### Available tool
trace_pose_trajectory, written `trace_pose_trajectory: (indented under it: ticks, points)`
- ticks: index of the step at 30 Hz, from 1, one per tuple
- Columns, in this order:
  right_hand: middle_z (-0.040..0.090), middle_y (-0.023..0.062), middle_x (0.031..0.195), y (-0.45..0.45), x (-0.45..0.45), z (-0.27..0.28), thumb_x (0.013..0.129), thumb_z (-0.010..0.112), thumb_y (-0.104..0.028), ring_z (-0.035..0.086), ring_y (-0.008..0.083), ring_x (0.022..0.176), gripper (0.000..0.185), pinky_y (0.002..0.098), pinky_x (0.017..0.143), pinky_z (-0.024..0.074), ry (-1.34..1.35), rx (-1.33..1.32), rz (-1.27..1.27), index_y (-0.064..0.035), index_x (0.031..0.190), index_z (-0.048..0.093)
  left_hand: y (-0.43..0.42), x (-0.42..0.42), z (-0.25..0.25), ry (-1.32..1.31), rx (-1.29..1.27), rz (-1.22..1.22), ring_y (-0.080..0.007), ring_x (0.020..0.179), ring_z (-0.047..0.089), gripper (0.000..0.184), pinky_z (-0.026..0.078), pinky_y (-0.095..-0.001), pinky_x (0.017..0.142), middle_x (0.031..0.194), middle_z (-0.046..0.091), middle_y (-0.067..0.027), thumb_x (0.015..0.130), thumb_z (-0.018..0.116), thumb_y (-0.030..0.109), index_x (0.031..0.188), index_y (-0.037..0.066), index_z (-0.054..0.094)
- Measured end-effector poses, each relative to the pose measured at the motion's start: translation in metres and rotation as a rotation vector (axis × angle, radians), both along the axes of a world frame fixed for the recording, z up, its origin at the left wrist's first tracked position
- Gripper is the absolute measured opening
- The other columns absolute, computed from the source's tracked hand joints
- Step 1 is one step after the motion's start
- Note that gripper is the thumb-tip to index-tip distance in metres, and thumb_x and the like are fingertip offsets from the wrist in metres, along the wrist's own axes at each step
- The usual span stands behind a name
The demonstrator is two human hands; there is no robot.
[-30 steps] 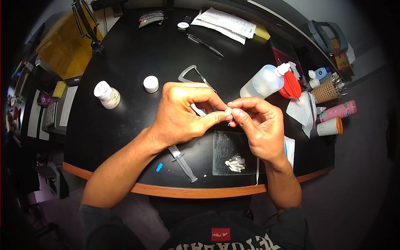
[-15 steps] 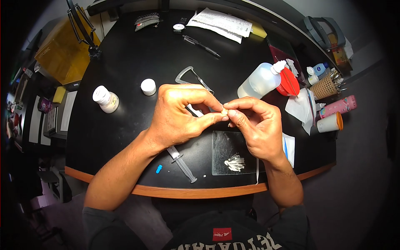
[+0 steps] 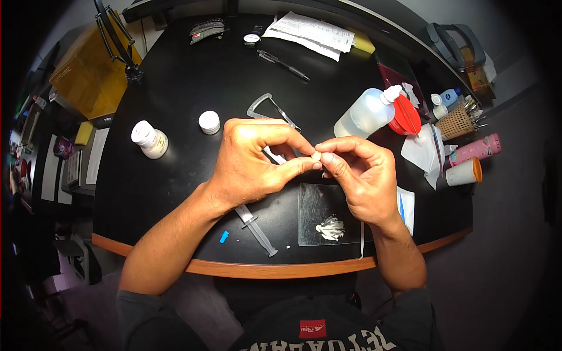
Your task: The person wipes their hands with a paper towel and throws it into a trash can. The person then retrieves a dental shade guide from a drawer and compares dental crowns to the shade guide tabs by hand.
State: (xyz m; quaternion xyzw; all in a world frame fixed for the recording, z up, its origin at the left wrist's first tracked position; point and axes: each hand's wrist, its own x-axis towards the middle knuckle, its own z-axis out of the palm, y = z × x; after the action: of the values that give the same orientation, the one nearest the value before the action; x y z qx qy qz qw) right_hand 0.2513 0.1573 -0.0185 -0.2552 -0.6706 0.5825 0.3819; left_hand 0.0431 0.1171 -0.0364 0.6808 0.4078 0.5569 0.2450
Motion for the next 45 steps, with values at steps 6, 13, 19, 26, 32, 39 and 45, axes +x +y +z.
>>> trace_pose_trajectory:
  ticks: [6, 13, 19, 26, 32, 39, 45]
  points:
    - [0.074, 0.0108, 0.098, 0.0002, 0.0007, -0.0013, 0.1, 0.065, 0.002, 0.071, 0.0125, 0.091, 0.014, 0.0252, 0.083, 0.0588, 0.006, -0.034, 0.0, 0.0076, 0.111, 0.071, 0.0007, 0.0005, -0.0012, 0.005, 0.028, -0.002, -0.0121, 0.071, 0.071, 0.015, 0.055, -0.023, 0.061, 0.084, 0.078, -0.0099, 0.077, 0.089, 0.005, 0.089, 0.002, 0.079]
    - [0.073, 0.0123, 0.101, 0.0017, 0.0015, -0.0029, 0.099, 0.066, 0.003, 0.071, 0.0135, 0.095, 0.014, 0.0256, 0.086, 0.0591, 0.008, -0.026, 0.01, 0.0079, 0.112, 0.069, 0.0006, 0.0014, -0.0015, 0.009, 0.051, 0.023, -0.012, 0.074, 0.071, 0.017, 0.054, -0.0234, 0.063, 0.085, 0.078, -0.0091, 0.075, 0.087, 0.002, 0.091, 0.003, 0.08]
    - [0.072, 0.0133, 0.103, 0.0012, 0.0004, -0.0028, 0.096, 0.068, 0.007, 0.072, 0.0154, 0.098, 0.012, 0.0269, 0.091, 0.0592, 0.014, -0.024, 0.005, 0.0074, 0.108, 0.066, 0.0015, 0.0008, -0.0026, 0.011, 0.087, -0.002, -0.0122, 0.075, 0.072, 0.021, 0.054, -0.0233, 0.063, 0.089, 0.078, -0.0092, 0.075, 0.084, 0.0, 0.095, 0.004, 0.081]
    - [0.073, 0.0135, 0.102, 0.0016, 0.0006, -0.003, 0.096, 0.067, 0.008, 0.072, 0.0154, 0.097, 0.011, 0.0272, 0.09, 0.0598, -0.005, -0.039, -0.006, 0.0071, 0.107, 0.066, -0.0013, 0.0018, 0.0012, -0.001, 0.043, 0.0, -0.0123, 0.075, 0.073, 0.025, 0.054, -0.0228, 0.065, 0.09, 0.079, -0.01, 0.076, 0.083, 0.0, 0.102, 0.002, 0.08]
    - [0.073, 0.0135, 0.102, 0.0018, 0.0002, -0.003, 0.096, 0.067, 0.007, 0.072, 0.0148, 0.097, 0.011, 0.0262, 0.089, 0.0595, -0.018, -0.031, -0.011, 0.0069, 0.107, 0.066, -0.0003, 0.0038, -0.0024, -0.042, 0.029, 0.009, -0.0098, 0.077, 0.073, 0.05, 0.054, -0.0224, 0.066, 0.089, 0.079, -0.0071, 0.077, 0.083, 0.0, 0.125, 0.002, 0.071]
    - [0.073, 0.0135, 0.102, 0.0019, 0.0, -0.0042, 0.096, 0.069, 0.006, 0.072, 0.0148, 0.097, 0.012, 0.0259, 0.088, 0.0596, -0.008, -0.053, -0.015, 0.0069, 0.107, 0.066, -0.0012, 0.0047, -0.0022, -0.078, -0.023, 0.005, -0.0095, 0.078, 0.073, 0.058, 0.056, -0.0224, 0.069, 0.088, 0.079, -0.0049, 0.077, 0.083, 0.0, 0.133, 0.003, 0.067]
    - [0.073, 0.0137, 0.101, -0.0006, -0.0021, -0.0028, 0.094, 0.071, 0.005, 0.073, 0.0154, 0.098, 0.013, 0.0265, 0.089, 0.06, -0.001, -0.012, -0.013, 0.0067, 0.106, 0.066, -0.0022, 0.0043, 0.0007, 0.01, 0.052, 0.043, -0.01, 0.076, 0.074, 0.058, 0.059, -0.0229, 0.07, 0.087, 0.079, -0.0056, 0.076, 0.08, -0.003, 0.132, 0.003, 0.067]
